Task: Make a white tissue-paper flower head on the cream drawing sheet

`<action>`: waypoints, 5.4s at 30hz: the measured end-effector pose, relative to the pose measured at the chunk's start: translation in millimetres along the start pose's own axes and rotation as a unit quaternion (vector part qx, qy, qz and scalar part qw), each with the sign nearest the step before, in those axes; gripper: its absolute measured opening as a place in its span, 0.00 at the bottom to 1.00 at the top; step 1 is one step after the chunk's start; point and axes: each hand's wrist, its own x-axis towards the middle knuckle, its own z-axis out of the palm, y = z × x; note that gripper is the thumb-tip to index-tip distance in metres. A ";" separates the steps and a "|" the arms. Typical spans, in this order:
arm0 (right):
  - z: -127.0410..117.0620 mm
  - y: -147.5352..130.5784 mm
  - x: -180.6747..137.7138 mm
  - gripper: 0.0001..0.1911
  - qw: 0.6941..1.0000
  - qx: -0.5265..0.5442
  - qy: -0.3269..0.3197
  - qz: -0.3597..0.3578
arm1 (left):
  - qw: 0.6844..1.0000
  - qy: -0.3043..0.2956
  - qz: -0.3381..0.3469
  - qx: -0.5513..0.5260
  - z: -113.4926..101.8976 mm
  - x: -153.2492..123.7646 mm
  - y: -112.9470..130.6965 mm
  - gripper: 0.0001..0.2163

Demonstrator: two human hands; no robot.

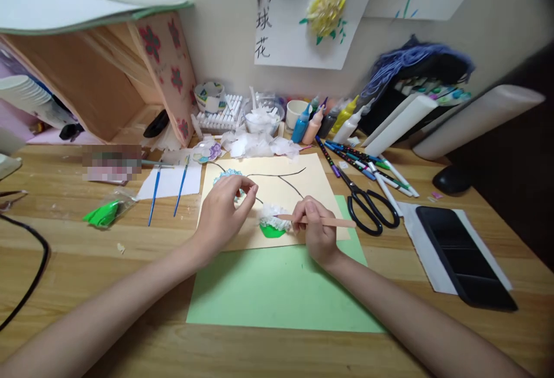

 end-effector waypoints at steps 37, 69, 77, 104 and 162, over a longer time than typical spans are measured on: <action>-1.5 0.4 3.1 0.24 0.999 -0.005 -0.023 0.033 | 0.992 -0.051 0.051 -0.105 -4.0 71.6 37.4 0.06; -1.6 -10.1 -1.8 0.17 0.952 -0.191 -0.164 -0.172 | 0.997 -0.069 0.017 0.027 22.1 -30.4 -12.0 0.02; 1.4 -6.2 0.5 0.17 0.951 -0.234 -0.141 -0.144 | 0.997 -0.075 0.012 0.027 23.0 -30.2 -13.6 0.04; 3.2 -7.1 1.1 0.17 0.972 -0.195 -0.120 -0.041 | 0.996 -0.086 -0.004 0.018 23.3 -31.8 -13.7 0.07; 3.1 -8.8 3.2 0.16 0.910 -0.247 -0.229 -0.240 | 0.945 -0.098 -0.152 -0.272 -24.9 -20.4 -31.3 0.10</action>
